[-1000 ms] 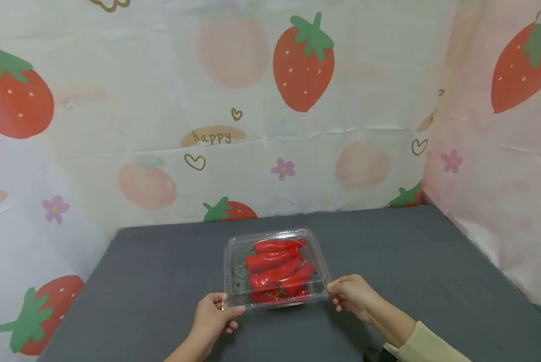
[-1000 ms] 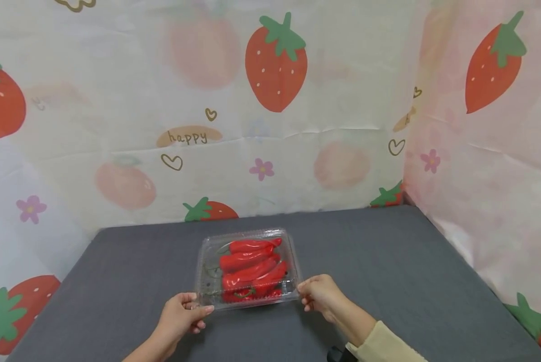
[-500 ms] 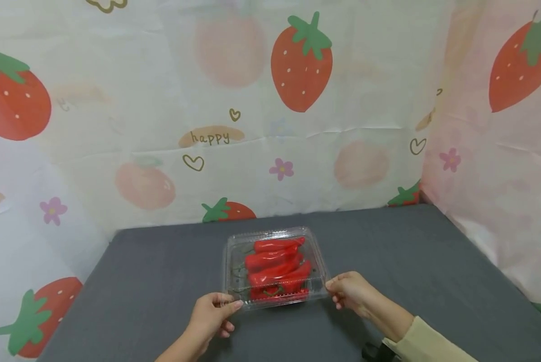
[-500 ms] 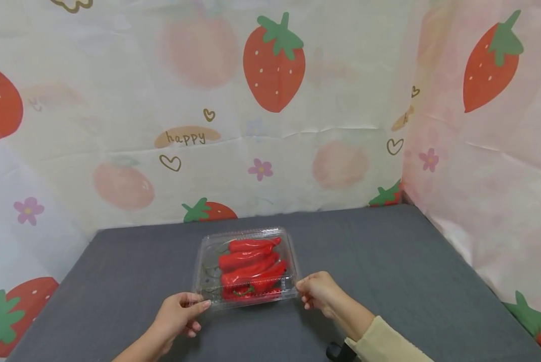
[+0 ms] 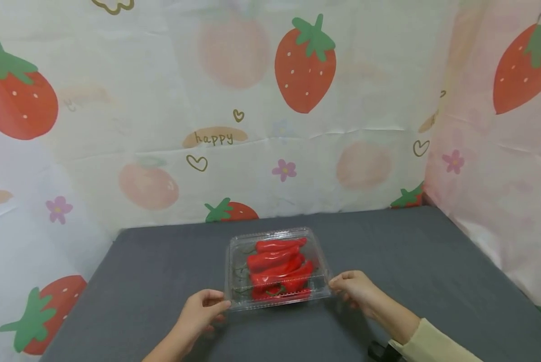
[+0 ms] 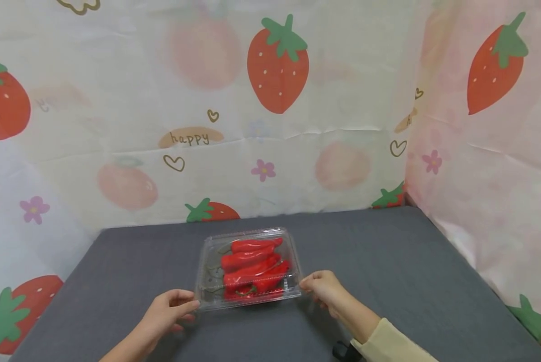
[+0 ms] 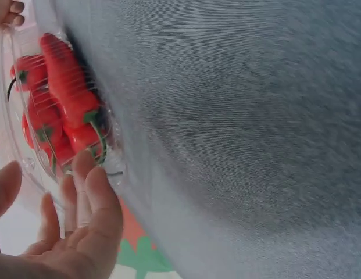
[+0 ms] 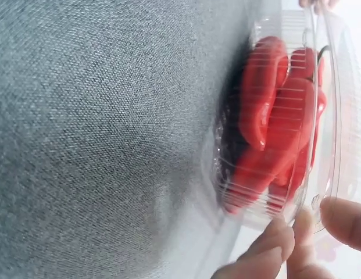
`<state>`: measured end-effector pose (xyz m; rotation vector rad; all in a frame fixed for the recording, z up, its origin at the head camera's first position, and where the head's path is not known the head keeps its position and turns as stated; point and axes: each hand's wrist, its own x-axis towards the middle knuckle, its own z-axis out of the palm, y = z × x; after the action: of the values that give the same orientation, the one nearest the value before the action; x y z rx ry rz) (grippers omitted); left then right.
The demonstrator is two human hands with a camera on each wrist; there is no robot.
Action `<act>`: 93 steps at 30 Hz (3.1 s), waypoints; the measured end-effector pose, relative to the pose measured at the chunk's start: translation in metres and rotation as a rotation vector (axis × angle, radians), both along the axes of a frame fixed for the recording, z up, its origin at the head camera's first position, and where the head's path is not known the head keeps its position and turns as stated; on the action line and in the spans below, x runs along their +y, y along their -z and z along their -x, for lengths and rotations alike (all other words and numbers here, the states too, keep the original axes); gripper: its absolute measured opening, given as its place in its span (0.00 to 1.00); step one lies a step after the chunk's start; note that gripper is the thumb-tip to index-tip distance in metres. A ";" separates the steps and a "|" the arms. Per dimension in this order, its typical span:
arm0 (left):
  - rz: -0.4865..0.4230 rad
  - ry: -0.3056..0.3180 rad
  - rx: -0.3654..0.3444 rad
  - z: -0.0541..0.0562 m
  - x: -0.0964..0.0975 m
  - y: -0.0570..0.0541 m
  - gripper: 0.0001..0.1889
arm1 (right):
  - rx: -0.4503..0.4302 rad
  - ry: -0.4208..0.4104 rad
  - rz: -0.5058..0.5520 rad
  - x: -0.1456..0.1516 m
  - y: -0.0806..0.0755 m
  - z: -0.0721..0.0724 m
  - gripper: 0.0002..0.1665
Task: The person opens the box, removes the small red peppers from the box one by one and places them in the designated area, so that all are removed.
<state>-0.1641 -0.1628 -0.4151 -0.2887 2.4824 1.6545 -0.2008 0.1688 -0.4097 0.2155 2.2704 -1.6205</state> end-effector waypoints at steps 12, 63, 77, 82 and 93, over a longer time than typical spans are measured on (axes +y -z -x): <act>0.140 0.093 0.250 -0.007 -0.002 0.002 0.16 | 0.058 0.024 -0.037 0.004 0.000 -0.001 0.17; 0.138 0.113 0.315 -0.020 -0.002 -0.012 0.16 | 0.173 0.056 0.061 0.010 -0.020 -0.028 0.13; 0.176 0.055 0.458 -0.005 0.000 -0.030 0.13 | 0.284 0.026 0.151 0.006 -0.035 -0.020 0.19; 0.170 0.060 0.490 0.001 -0.002 -0.035 0.14 | 0.339 0.032 0.135 0.006 -0.036 -0.014 0.19; 0.162 0.055 0.558 0.015 -0.008 -0.039 0.14 | 0.425 0.062 0.111 0.005 -0.036 0.000 0.18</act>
<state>-0.1788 -0.1703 -0.3760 0.2645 2.9880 1.6926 -0.2008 0.1739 -0.3736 -0.0984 2.4808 -1.9734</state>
